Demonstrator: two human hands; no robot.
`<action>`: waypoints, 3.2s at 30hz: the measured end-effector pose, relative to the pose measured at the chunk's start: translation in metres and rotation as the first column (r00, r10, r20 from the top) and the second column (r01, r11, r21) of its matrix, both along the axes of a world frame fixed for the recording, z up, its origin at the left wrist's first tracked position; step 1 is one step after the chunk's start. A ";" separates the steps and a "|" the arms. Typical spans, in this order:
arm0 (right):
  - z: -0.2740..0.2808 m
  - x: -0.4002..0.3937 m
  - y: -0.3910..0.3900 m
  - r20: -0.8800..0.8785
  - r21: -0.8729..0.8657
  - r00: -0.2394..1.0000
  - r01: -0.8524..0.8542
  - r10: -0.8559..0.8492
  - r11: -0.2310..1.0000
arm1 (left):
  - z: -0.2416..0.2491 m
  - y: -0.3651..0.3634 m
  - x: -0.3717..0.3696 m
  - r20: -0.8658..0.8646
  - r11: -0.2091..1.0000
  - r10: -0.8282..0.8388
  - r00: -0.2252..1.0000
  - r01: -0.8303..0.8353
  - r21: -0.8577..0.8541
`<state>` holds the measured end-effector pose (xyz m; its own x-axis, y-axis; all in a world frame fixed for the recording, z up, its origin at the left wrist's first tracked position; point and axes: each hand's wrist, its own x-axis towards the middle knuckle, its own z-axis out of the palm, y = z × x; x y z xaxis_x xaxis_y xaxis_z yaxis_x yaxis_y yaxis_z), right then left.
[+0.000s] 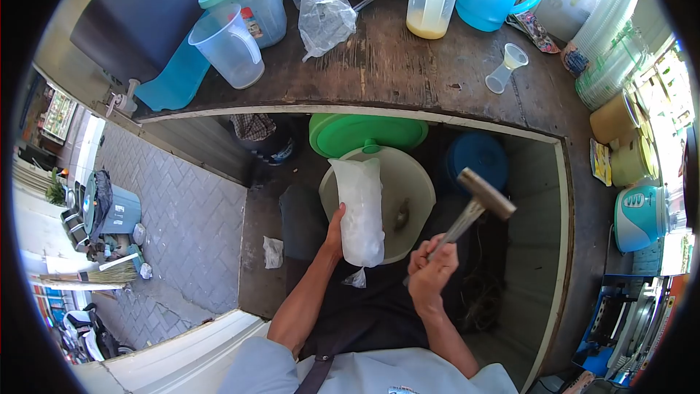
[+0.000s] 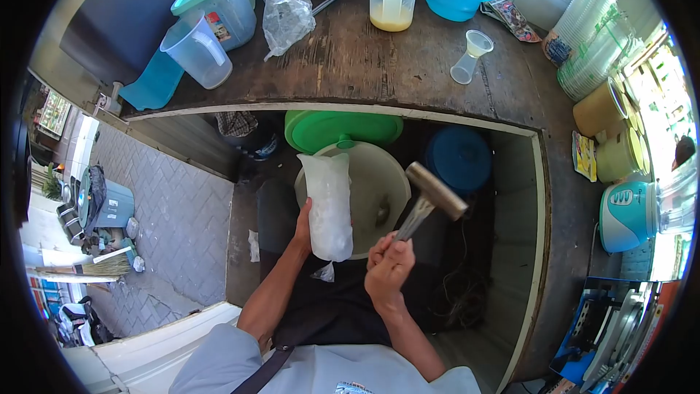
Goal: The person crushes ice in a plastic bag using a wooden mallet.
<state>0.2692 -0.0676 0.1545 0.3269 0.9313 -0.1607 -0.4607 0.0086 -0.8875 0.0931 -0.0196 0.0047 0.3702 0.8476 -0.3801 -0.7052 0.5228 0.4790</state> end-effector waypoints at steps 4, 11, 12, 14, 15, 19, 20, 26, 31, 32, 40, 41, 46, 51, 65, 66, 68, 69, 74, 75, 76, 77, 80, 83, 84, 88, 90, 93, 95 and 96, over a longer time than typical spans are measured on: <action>-0.093 0.007 0.005 0.767 -0.143 0.560 -0.325 0.312 0.935 | 0.012 0.000 0.001 -0.139 0.999 -0.030 0.990 0.031 0.009; -0.039 0.032 0.025 -0.008 -0.095 1.000 -0.019 0.019 0.995 | 0.021 -0.003 -0.001 0.050 0.989 -0.126 0.991 0.121 0.086; -0.058 0.028 0.024 -0.009 -0.093 1.000 -0.020 0.019 0.995 | 0.020 -0.001 -0.001 0.098 0.989 -0.140 0.985 0.133 0.071; -0.112 0.021 0.020 0.810 0.002 0.575 -0.200 0.115 0.980 | 0.017 0.003 0.000 0.144 0.986 -0.163 0.976 0.156 0.062; -0.107 0.024 0.022 0.776 -0.318 0.474 -0.277 0.417 0.907 | 0.014 0.006 0.001 -0.086 0.982 -0.185 0.979 0.182 -0.042; -0.097 0.024 0.023 0.675 -0.348 0.621 -0.207 0.398 0.914 | 0.008 0.004 0.000 -0.257 0.964 -0.252 0.933 0.219 -0.151; -0.091 0.026 0.022 0.668 -0.345 0.637 -0.194 0.386 0.918 | 0.008 0.004 0.000 -0.254 0.965 -0.248 0.935 0.215 -0.152; -0.098 0.033 0.033 0.737 -0.378 0.495 -0.263 0.461 0.888 | 0.002 -0.002 -0.001 -0.390 0.985 -0.170 0.905 0.173 -0.027; -0.046 0.020 0.039 0.805 -0.268 0.436 -0.340 0.404 0.901 | 0.018 0.005 0.003 -0.623 0.995 -0.089 0.777 0.094 -0.025; -0.022 0.017 0.037 0.813 -0.070 0.520 -0.360 0.262 0.930 | 0.016 0.003 0.002 -0.620 0.996 -0.089 0.780 0.089 -0.031; -0.057 0.000 0.025 0.875 0.116 0.484 -0.216 0.003 0.970 | 0.019 -0.006 0.006 -0.659 0.993 -0.037 0.751 0.102 0.061; -0.074 0.011 0.036 0.844 -0.331 0.296 -0.367 0.446 0.869 | 0.021 -0.009 0.008 -0.657 0.993 -0.035 0.754 0.100 0.062; -0.091 0.025 0.010 0.731 -0.437 0.457 -0.257 0.507 0.862 | 0.021 -0.008 0.002 -0.677 0.993 -0.105 0.729 0.110 -0.035; -0.114 0.006 -0.028 0.837 -0.226 0.448 -0.239 0.313 0.944 | 0.014 -0.010 0.011 -0.579 1.000 -0.026 0.815 0.020 -0.017; -0.026 0.027 -0.008 0.767 -0.363 0.421 -0.338 0.485 0.868 | 0.065 -0.019 0.034 -0.350 0.957 0.188 0.918 -0.090 0.277; -0.018 0.030 -0.007 0.770 -0.359 0.418 -0.341 0.482 0.869 | 0.054 -0.019 0.034 -0.467 0.949 0.219 0.856 -0.077 0.305; 0.003 0.037 -0.012 0.754 -0.276 0.527 -0.290 0.393 0.916 | 0.046 -0.020 0.033 -0.571 0.945 0.249 0.782 -0.067 0.320; 0.014 0.042 -0.016 0.742 -0.157 0.587 -0.316 0.323 0.936 | 0.045 -0.020 0.030 -0.616 0.937 0.247 0.748 -0.022 0.348; 0.008 0.033 -0.042 0.277 0.372 0.957 -0.191 0.087 0.908 | 0.043 -0.017 0.027 -0.689 0.930 0.204 0.695 0.081 0.358; -0.020 0.042 -0.042 0.697 0.299 0.716 -0.340 0.039 0.892 | 0.042 -0.017 0.027 -0.687 0.933 0.178 0.705 0.102 0.346; -0.020 0.040 -0.037 0.951 0.169 0.309 -0.435 -0.030 0.885 | 0.040 -0.016 0.027 -0.685 0.933 0.152 0.713 0.124 0.337; -0.018 0.037 -0.030 0.845 -0.327 0.283 -0.396 0.453 0.858 | 0.038 -0.017 0.027 -0.683 0.932 0.154 0.714 0.123 0.340; -0.001 0.036 -0.016 0.797 -0.413 0.280 -0.393 0.535 0.822 | 0.028 -0.015 0.026 -0.669 0.929 0.115 0.734 0.159 0.335; 0.037 0.031 -0.013 0.809 -0.123 0.511 -0.337 0.291 0.933 | 0.019 -0.022 0.030 -0.714 0.942 0.091 0.694 0.173 0.288; 0.045 0.028 -0.013 0.760 0.067 0.642 -0.237 0.105 0.969 | 0.021 -0.022 0.032 -0.708 0.949 0.092 0.701 0.154 0.276; -0.020 0.030 -0.001 0.815 0.503 0.490 -0.332 -0.310 0.798 | 0.012 -0.017 0.033 -0.729 0.941 0.145 0.669 0.134 0.311; -0.046 0.038 0.011 0.869 -0.338 0.200 -0.427 0.453 0.838 | 0.019 -0.016 0.034 -0.698 0.951 0.116 0.706 0.124 0.284; -0.027 0.031 0.017 0.838 -0.344 0.269 -0.414 0.475 0.842 | 0.019 -0.013 0.028 -0.708 0.954 0.115 0.697 0.122 0.275; 0.000 0.023 0.019 0.856 -0.187 0.392 -0.373 0.337 0.909 | 0.017 -0.015 0.032 -0.729 0.952 0.122 0.673 0.128 0.278; 0.002 0.022 0.022 0.857 -0.195 0.387 -0.368 0.340 0.909 | 0.019 -0.015 0.031 -0.713 0.960 0.101 0.694 0.119 0.252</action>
<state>0.2914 -0.0455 0.1561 -0.0806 0.9965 0.0221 0.5687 0.0642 -0.8200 0.1244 -0.0345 0.0240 0.0881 0.9502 -0.2990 -0.0867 0.3064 0.9479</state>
